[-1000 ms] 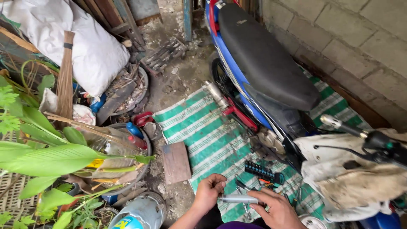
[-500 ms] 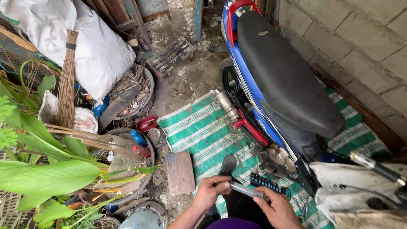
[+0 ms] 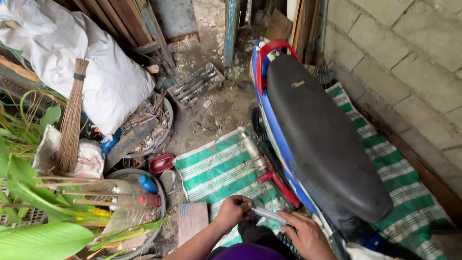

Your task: Sanding and cleaning a motor armature using sandpaper and a cloth in a motorcycle repair shop.

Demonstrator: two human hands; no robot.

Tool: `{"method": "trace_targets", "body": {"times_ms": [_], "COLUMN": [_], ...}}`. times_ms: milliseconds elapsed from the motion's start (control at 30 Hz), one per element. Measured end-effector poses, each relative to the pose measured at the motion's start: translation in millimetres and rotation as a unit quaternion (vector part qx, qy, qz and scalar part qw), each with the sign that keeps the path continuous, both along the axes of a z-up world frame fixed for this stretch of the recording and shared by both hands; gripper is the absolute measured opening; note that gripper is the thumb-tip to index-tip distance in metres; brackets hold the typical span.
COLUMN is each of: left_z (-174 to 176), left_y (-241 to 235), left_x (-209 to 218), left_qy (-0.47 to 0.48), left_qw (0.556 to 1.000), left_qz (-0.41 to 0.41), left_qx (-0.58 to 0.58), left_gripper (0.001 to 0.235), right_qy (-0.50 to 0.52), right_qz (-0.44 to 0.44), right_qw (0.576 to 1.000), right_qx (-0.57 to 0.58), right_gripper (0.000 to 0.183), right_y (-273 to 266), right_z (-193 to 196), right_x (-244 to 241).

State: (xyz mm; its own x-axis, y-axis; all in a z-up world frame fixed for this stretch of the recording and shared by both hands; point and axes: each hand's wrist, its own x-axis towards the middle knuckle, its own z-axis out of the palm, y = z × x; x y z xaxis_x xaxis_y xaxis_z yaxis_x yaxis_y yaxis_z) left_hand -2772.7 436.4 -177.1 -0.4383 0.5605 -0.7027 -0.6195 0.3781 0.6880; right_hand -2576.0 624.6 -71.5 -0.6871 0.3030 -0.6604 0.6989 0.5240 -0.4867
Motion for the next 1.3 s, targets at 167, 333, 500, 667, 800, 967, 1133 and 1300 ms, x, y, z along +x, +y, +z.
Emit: {"method": "trace_targets", "body": {"times_ms": [167,333,500,667,800,967,1133,1300], "left_z": [-14,-20,-25,-59,-65,-34,4,22], "left_y": [55,62,53,17,13,72,106,90], "left_x": [-22,-42,-79,-126,-154,-205,-291,-372], "left_qy": [-0.062,-0.159,0.214,0.293,0.304,0.186,0.032,-0.220], "left_qw": [0.997,0.982,0.914,0.886,0.898,0.928,0.962,0.949], "left_qz": [0.046,0.089,-0.293,-0.277,-0.279,-0.275,-0.263,-0.216], "left_qx": [-0.018,-0.039,-0.180,-0.229,-0.153,-0.170,-0.071,0.067], "left_gripper": [0.010,0.011,0.062,0.031,0.028,0.047,0.066,0.033], "right_qy": [0.114,0.039,-0.043,-0.013,0.017,0.055,0.116,0.168], "right_qz": [0.044,-0.004,-0.068,-0.070,-0.123,-0.159,-0.225,-0.286], "right_qw": [0.991,0.999,0.997,0.997,0.991,0.986,0.965,0.935], "right_qx": [0.059,-0.035,-0.008,0.020,-0.048,0.019,0.073,0.128], "right_gripper": [0.051,0.052,0.041,0.035,0.028,0.031,0.027,0.031], "right_y": [50,69,90,89,82,68,36,7], "right_z": [-11,25,47,57,52,17,22,18], "right_x": [-26,-67,-84,-108,-125,-166,-264,-341]}}
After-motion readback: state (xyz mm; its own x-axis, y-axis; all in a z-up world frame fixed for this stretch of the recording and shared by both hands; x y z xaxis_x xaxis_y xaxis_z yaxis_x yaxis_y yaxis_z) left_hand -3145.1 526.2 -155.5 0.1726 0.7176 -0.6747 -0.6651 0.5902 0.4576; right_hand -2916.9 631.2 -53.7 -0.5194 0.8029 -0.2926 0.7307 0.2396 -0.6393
